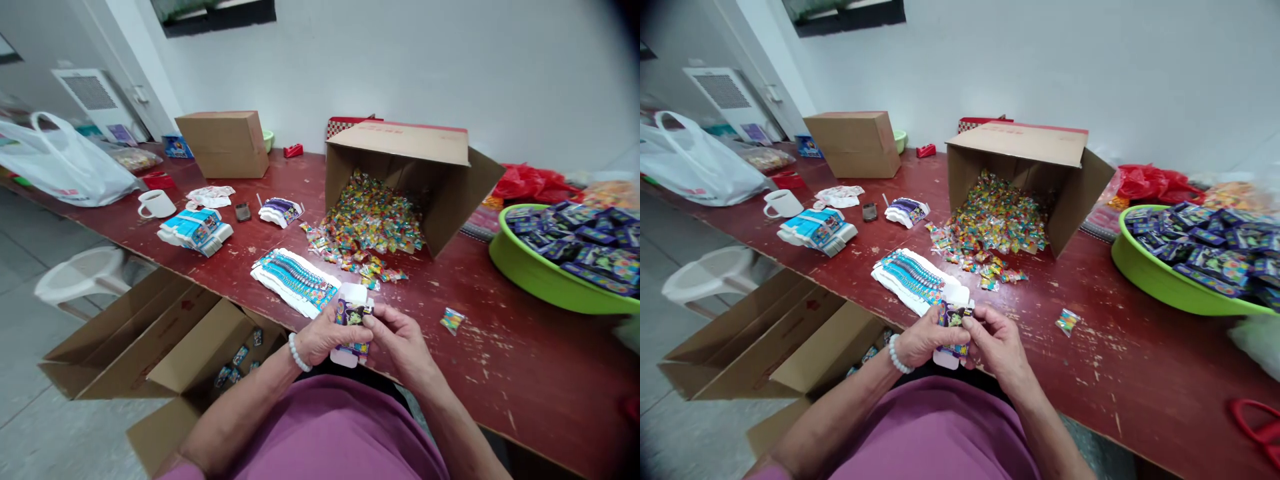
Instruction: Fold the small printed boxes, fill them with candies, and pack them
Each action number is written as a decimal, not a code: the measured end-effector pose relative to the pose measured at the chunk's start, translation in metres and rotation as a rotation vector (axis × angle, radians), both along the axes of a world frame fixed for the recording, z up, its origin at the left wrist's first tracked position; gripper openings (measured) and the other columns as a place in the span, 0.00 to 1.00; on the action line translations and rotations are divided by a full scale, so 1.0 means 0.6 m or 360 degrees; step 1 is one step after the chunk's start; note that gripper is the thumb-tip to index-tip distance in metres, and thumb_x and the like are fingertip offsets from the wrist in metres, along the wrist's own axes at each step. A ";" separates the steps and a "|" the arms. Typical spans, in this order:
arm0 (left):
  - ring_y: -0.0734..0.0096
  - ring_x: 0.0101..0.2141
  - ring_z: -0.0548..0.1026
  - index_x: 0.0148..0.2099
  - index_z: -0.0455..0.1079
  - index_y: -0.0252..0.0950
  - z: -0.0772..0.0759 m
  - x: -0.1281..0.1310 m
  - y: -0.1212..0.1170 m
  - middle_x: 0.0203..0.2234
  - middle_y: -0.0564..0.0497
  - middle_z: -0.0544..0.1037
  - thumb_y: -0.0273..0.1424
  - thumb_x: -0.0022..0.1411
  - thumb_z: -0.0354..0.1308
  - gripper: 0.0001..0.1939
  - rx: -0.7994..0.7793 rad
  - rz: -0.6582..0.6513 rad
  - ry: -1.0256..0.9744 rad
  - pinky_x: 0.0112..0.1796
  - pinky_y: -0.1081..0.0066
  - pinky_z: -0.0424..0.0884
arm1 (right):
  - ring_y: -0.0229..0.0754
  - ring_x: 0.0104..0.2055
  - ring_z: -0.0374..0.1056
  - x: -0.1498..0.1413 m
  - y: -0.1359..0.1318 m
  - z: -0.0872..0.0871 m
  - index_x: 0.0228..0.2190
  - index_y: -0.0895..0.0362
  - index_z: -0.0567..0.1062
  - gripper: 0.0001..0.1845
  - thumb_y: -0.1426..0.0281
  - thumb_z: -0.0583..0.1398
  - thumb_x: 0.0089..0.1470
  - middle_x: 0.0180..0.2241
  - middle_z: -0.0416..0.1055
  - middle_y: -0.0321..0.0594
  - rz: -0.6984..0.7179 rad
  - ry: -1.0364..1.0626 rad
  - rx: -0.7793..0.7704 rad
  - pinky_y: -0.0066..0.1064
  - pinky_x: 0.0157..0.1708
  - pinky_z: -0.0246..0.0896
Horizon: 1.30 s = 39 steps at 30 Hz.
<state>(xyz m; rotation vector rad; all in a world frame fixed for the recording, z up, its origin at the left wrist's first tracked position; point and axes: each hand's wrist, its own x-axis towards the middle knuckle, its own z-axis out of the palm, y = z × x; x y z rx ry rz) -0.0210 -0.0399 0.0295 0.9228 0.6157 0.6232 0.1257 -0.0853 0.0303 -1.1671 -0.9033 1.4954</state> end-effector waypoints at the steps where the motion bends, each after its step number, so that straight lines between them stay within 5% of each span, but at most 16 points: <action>1: 0.71 0.25 0.74 0.36 0.74 0.31 -0.004 0.002 0.000 0.25 0.49 0.76 0.40 0.43 0.74 0.22 0.0021 0.0039 0.0033 0.31 0.69 0.71 | 0.39 0.16 0.63 0.001 0.000 -0.003 0.36 0.53 0.78 0.20 0.51 0.66 0.49 0.16 0.69 0.34 -0.0040 -0.0060 0.0018 0.30 0.16 0.62; 5: 0.72 0.29 0.73 0.38 0.74 0.31 -0.014 0.005 0.004 0.29 0.50 0.76 0.41 0.49 0.71 0.21 0.0184 0.0046 0.0192 0.33 0.72 0.70 | 0.41 0.24 0.67 0.012 0.004 -0.017 0.28 0.55 0.77 0.17 0.54 0.64 0.52 0.23 0.73 0.37 -0.0263 -0.0420 0.0280 0.31 0.25 0.64; 8: 0.71 0.33 0.75 0.47 0.70 0.34 -0.017 0.005 0.004 0.34 0.51 0.77 0.37 0.51 0.70 0.23 0.0361 0.0255 0.0281 0.36 0.73 0.70 | 0.41 0.30 0.68 0.022 0.009 -0.024 0.29 0.56 0.78 0.15 0.57 0.64 0.54 0.29 0.75 0.39 -0.0362 -0.0676 0.0402 0.31 0.32 0.64; 13: 0.76 0.26 0.73 0.60 0.56 0.42 -0.028 0.007 -0.013 0.31 0.55 0.75 0.32 0.53 0.67 0.35 0.0448 0.0624 0.0337 0.30 0.76 0.69 | 0.40 0.30 0.70 0.013 0.016 -0.031 0.49 0.53 0.70 0.25 0.59 0.66 0.52 0.29 0.74 0.34 -0.0528 -0.0318 0.0362 0.31 0.32 0.66; 16: 0.73 0.31 0.75 0.62 0.58 0.43 -0.027 0.008 -0.019 0.36 0.51 0.76 0.31 0.57 0.64 0.32 0.0525 0.0603 0.0321 0.35 0.73 0.72 | 0.41 0.35 0.71 0.003 0.016 -0.040 0.48 0.53 0.70 0.23 0.60 0.66 0.53 0.34 0.76 0.38 -0.0595 -0.0303 0.0456 0.33 0.38 0.68; 24: 0.73 0.29 0.72 0.47 0.74 0.36 -0.014 -0.002 -0.003 0.28 0.53 0.75 0.37 0.54 0.66 0.18 0.0315 0.0467 0.0253 0.33 0.74 0.70 | 0.41 0.35 0.68 0.020 0.015 -0.045 0.36 0.55 0.77 0.13 0.58 0.64 0.56 0.32 0.74 0.38 -0.0447 -0.0555 0.0465 0.32 0.38 0.63; 30: 0.71 0.32 0.73 0.43 0.76 0.36 -0.015 -0.001 0.003 0.32 0.50 0.77 0.41 0.56 0.65 0.16 0.0476 0.0464 0.0354 0.37 0.73 0.69 | 0.41 0.29 0.67 0.042 0.030 -0.022 0.26 0.57 0.77 0.18 0.55 0.68 0.48 0.27 0.75 0.39 -0.0274 -0.0516 0.0337 0.32 0.33 0.64; 35: 0.70 0.34 0.74 0.42 0.75 0.35 -0.026 -0.004 0.002 0.35 0.48 0.77 0.40 0.59 0.62 0.14 0.0592 0.0426 0.0395 0.38 0.72 0.69 | 0.41 0.32 0.70 0.039 0.031 -0.015 0.40 0.56 0.78 0.25 0.57 0.72 0.42 0.29 0.76 0.38 -0.0259 -0.0305 0.0246 0.31 0.34 0.66; 39: 0.75 0.29 0.73 0.44 0.68 0.38 -0.031 -0.002 -0.004 0.29 0.54 0.75 0.38 0.56 0.66 0.16 0.0418 0.0478 0.0224 0.33 0.75 0.69 | 0.41 0.30 0.69 0.042 0.025 -0.021 0.29 0.58 0.79 0.15 0.58 0.70 0.46 0.28 0.76 0.40 -0.0191 -0.0426 0.0302 0.31 0.33 0.64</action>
